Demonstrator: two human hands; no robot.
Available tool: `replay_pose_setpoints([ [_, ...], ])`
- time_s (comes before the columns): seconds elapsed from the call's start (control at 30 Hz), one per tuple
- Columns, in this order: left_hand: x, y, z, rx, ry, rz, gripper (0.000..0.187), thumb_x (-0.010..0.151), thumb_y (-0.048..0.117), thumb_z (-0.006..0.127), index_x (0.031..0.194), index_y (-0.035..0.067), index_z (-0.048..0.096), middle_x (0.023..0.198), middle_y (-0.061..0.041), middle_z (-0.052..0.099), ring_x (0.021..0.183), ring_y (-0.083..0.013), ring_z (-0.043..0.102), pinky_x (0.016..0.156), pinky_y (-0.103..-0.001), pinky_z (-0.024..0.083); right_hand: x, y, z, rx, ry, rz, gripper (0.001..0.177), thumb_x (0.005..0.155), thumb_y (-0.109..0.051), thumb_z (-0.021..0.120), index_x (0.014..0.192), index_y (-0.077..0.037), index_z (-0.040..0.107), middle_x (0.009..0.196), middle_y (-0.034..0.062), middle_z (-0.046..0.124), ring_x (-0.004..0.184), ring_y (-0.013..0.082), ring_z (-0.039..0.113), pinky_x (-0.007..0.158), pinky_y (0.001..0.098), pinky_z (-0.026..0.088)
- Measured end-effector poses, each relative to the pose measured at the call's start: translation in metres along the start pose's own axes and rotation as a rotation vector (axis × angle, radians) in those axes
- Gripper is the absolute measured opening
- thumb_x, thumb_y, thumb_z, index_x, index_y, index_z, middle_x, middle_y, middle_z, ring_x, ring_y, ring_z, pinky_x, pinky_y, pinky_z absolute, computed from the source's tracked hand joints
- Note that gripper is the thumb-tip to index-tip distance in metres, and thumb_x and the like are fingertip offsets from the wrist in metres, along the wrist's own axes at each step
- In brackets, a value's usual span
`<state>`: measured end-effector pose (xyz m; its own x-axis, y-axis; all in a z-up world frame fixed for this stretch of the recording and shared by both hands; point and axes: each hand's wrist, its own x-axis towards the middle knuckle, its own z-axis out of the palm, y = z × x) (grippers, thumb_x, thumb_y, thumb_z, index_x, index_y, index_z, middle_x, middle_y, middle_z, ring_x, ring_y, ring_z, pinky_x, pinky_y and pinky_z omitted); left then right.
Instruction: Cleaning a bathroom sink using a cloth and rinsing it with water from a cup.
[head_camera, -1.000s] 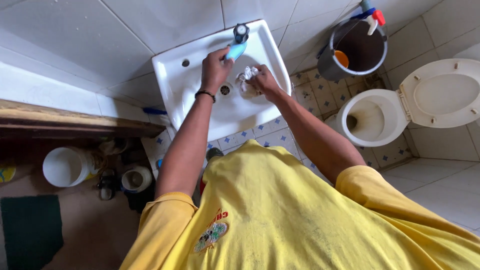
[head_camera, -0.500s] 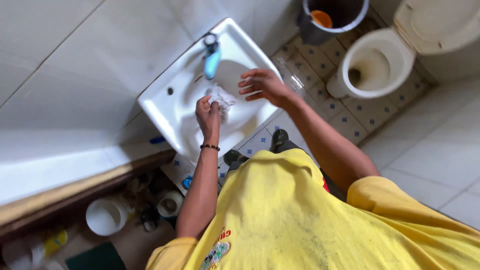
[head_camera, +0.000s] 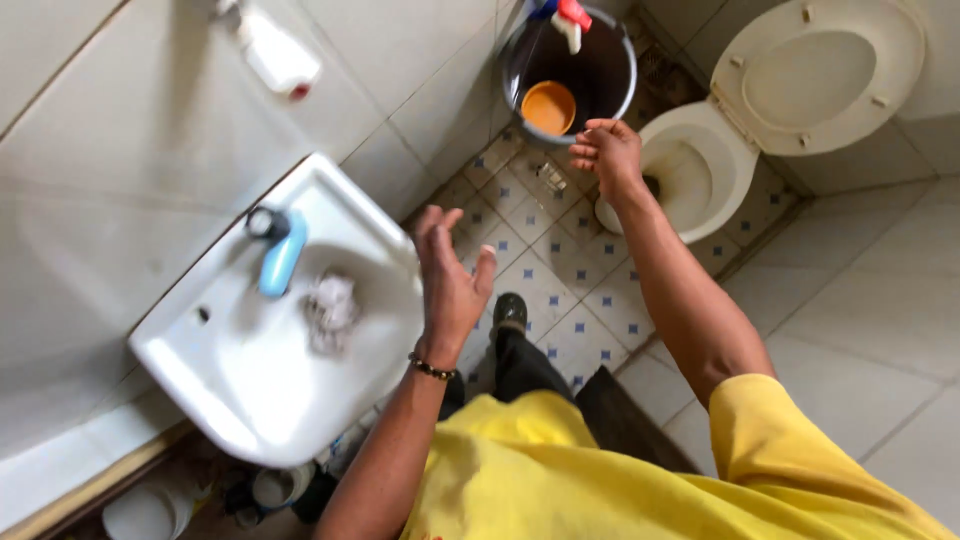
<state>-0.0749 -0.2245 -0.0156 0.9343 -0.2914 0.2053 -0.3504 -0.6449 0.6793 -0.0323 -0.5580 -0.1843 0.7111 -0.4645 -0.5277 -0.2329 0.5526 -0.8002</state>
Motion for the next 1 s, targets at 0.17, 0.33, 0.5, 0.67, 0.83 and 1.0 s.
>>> replay_pose_setpoints([
  [0.17, 0.056, -0.002, 0.095, -0.553, -0.298, -0.332, 0.064, 0.087, 0.032, 0.072, 0.14, 0.004, 0.05, 0.141, -0.018, 0.057, 0.118, -0.0299, 0.062, 0.09, -0.042, 0.054, 0.137, 0.026, -0.02, -0.267, 0.09, -0.176, 0.024, 0.093, -0.004, 0.061, 0.117, -0.001, 0.062, 0.097, 0.0105, 0.071, 0.078, 0.0223, 0.071, 0.068, 0.0427, 0.06],
  [0.33, 0.092, -0.033, 0.181, -0.963, -0.296, -0.809, 0.051, 0.09, 0.029, 0.069, 0.133, 0.004, 0.057, 0.125, -0.014, 0.064, 0.104, -0.0203, 0.067, 0.084, -0.036, 0.055, 0.245, 0.066, -0.03, -1.297, 0.001, -0.242, 0.049, 0.08, -0.022, 0.083, 0.119, 0.002, 0.066, 0.116, 0.0237, 0.07, 0.109, 0.0381, 0.066, 0.092, 0.0428, 0.054],
  [0.5, 0.108, -0.043, 0.207, -0.893, -0.345, -0.817, 0.052, 0.089, 0.03, 0.066, 0.134, 0.007, 0.055, 0.13, -0.011, 0.064, 0.107, -0.0185, 0.067, 0.086, -0.035, 0.054, 0.315, 0.111, -0.028, -1.545, -0.022, 0.094, 0.055, 0.076, -0.025, 0.084, 0.12, 0.002, 0.063, 0.117, 0.0259, 0.068, 0.112, 0.0382, 0.067, 0.093, 0.0421, 0.056],
  [0.67, 0.102, -0.049, 0.216, -0.917, -0.372, -0.872, 0.055, 0.087, 0.031, 0.067, 0.135, 0.007, 0.054, 0.132, -0.011, 0.063, 0.108, -0.0205, 0.066, 0.088, -0.037, 0.054, 0.328, 0.112, -0.034, -1.416, 0.012, 0.313, 0.037, 0.085, -0.012, 0.07, 0.119, 0.004, 0.067, 0.112, 0.0253, 0.074, 0.103, 0.0356, 0.08, 0.09, 0.0427, 0.064],
  [0.83, 0.099, -0.054, 0.213, -0.887, -0.377, -0.912, 0.056, 0.087, 0.034, 0.067, 0.135, 0.008, 0.054, 0.133, -0.012, 0.062, 0.111, -0.0214, 0.067, 0.09, -0.038, 0.056, 0.327, 0.1, -0.038, -1.528, 0.147, -0.306, 0.034, 0.094, -0.015, 0.066, 0.124, 0.0, 0.064, 0.116, 0.0234, 0.073, 0.105, 0.0404, 0.071, 0.09, 0.051, 0.058],
  [1.0, 0.092, -0.052, 0.204, -0.886, -0.37, -0.903, 0.057, 0.087, 0.033, 0.066, 0.136, 0.008, 0.054, 0.134, -0.012, 0.062, 0.111, -0.0219, 0.066, 0.09, -0.038, 0.055, 0.323, 0.112, -0.037, -1.549, 0.101, -0.256, 0.032, 0.105, -0.022, 0.06, 0.13, -0.003, 0.06, 0.114, 0.0277, 0.071, 0.103, 0.0457, 0.068, 0.087, 0.0544, 0.056],
])
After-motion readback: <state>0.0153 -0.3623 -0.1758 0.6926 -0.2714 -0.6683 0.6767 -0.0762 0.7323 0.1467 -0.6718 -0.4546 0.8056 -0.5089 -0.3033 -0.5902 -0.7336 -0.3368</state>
